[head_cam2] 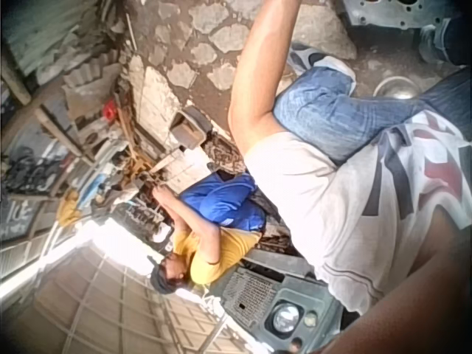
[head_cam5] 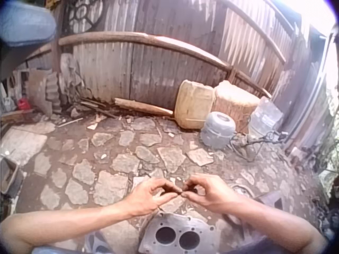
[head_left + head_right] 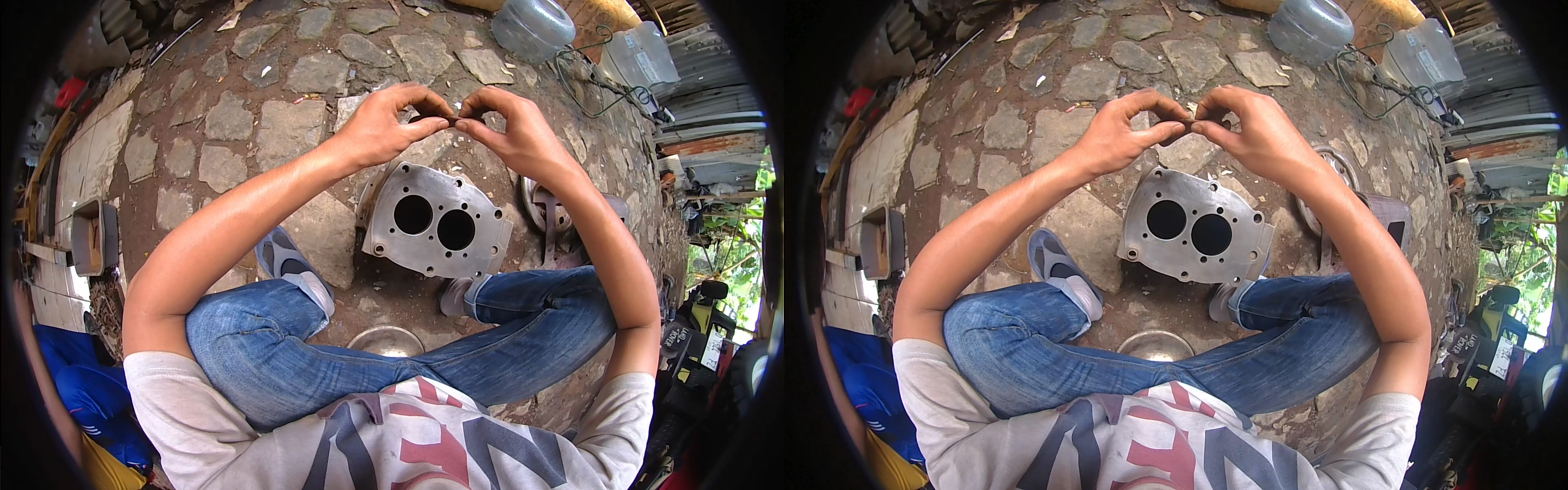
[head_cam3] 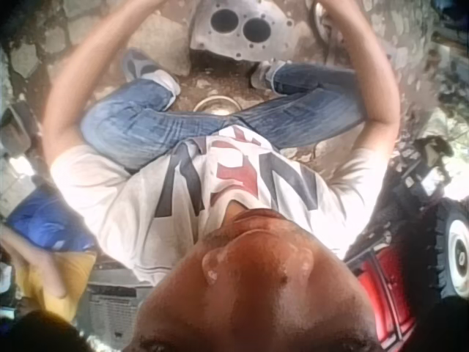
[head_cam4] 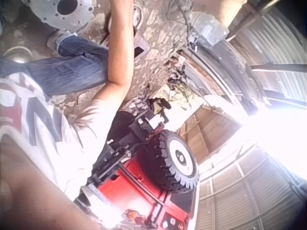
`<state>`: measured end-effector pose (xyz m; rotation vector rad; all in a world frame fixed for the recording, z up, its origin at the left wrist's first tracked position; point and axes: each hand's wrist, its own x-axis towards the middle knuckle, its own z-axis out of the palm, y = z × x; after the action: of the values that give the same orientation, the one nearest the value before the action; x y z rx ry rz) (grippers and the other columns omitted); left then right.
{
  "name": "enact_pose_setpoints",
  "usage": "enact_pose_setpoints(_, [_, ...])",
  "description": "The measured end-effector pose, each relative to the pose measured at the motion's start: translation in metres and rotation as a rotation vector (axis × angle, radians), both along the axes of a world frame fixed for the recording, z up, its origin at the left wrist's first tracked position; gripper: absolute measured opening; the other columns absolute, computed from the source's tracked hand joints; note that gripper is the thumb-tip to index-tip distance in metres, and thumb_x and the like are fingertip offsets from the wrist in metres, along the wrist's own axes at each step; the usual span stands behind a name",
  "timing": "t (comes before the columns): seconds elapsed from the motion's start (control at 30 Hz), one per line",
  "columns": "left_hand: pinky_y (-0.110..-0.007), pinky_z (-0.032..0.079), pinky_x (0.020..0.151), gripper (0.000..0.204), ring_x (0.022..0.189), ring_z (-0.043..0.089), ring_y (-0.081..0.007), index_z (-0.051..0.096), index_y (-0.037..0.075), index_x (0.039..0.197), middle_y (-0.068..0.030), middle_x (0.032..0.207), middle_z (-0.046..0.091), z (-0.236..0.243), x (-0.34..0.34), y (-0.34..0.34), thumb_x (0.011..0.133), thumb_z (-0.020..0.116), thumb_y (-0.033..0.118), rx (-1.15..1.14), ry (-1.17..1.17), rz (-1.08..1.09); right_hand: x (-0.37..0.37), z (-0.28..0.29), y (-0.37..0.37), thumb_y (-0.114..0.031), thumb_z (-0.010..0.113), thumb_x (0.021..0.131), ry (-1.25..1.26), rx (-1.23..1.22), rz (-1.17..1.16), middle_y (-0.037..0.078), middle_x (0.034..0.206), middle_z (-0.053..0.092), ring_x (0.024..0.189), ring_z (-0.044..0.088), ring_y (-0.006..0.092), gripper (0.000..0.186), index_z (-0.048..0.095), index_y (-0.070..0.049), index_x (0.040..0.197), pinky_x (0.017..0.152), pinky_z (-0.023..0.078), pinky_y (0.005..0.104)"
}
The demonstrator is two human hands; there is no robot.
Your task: The person sits on a stone-tiled floor and repeatedly rubs a small dark abrasive block against the inner surfaces and edges of a silver metal part with two large circular openings. The person rotates the part and continues rubbing different areas with the block.
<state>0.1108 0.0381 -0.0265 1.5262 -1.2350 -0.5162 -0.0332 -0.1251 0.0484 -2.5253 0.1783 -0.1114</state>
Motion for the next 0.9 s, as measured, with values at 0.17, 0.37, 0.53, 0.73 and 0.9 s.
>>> enact_pose_setpoints(0.17, [-0.032, 0.048, 0.093, 0.021, 0.101, 0.062, -0.0145, 0.073, 0.007, 0.107, -0.0043, 0.103, 0.069, -0.0018, -0.0001, -0.0003, 0.089, 0.071, 0.017, -0.030, -0.015, 0.013, -0.0006, 0.0010, -0.0004, -0.020, 0.070, 0.089, 0.008, 0.005, 0.010, 0.017, 0.095, 0.069, 0.092, 0.067, 0.0294, 0.024, 0.068, 0.000, 0.102, 0.083, 0.051, 0.0394])
enact_pose_setpoints(0.37, [-0.032, 0.048, 0.093, 0.020, 0.101, 0.062, -0.0147, 0.073, 0.007, 0.107, -0.0045, 0.102, 0.069, 0.0011, 0.0001, -0.0003, 0.089, 0.072, 0.015, -0.056, 0.034, -0.019, -0.0008, 0.0027, -0.0011, -0.023, 0.067, 0.092, 0.050, 0.021, 0.022, 0.018, 0.097, 0.070, 0.093, 0.068, 0.0299, 0.026, 0.068, 0.000, 0.104, 0.084, 0.051, 0.0400])
enact_pose_setpoints(0.53, [-0.032, 0.046, 0.094, 0.020, 0.101, 0.062, -0.0145, 0.073, 0.007, 0.105, -0.0042, 0.100, 0.069, 0.0030, 0.0012, 0.0002, 0.089, 0.072, 0.018, -0.048, 0.019, -0.024, -0.0011, 0.0021, -0.0015, -0.023, 0.067, 0.093, 0.083, 0.075, 0.032, 0.017, 0.099, 0.071, 0.095, 0.068, 0.0280, 0.026, 0.068, 0.000, 0.105, 0.085, 0.051, 0.0392])
enact_pose_setpoints(0.73, [-0.035, 0.047, 0.095, 0.024, 0.104, 0.064, -0.0206, 0.072, 0.008, 0.104, -0.0086, 0.102, 0.069, 0.0033, 0.0014, 0.0003, 0.088, 0.071, 0.025, -0.035, -0.006, 0.014, -0.0005, 0.0074, 0.0048, -0.020, 0.069, 0.091, 0.079, 0.107, -0.004, 0.013, 0.099, 0.072, 0.096, 0.069, 0.0224, 0.022, 0.068, -0.001, 0.104, 0.088, 0.052, 0.0370])
enact_pose_setpoints(0.9, [-0.036, 0.047, 0.094, 0.022, 0.103, 0.063, -0.0214, 0.072, 0.008, 0.102, -0.0082, 0.100, 0.069, 0.0022, 0.0007, -0.0017, 0.087, 0.072, 0.025, -0.094, -0.029, 0.007, -0.0015, 0.0001, -0.0015, -0.020, 0.069, 0.092, 0.040, 0.148, 0.017, 0.011, 0.097, 0.071, 0.095, 0.068, 0.0207, 0.022, 0.068, -0.001, 0.104, 0.087, 0.052, 0.0359])
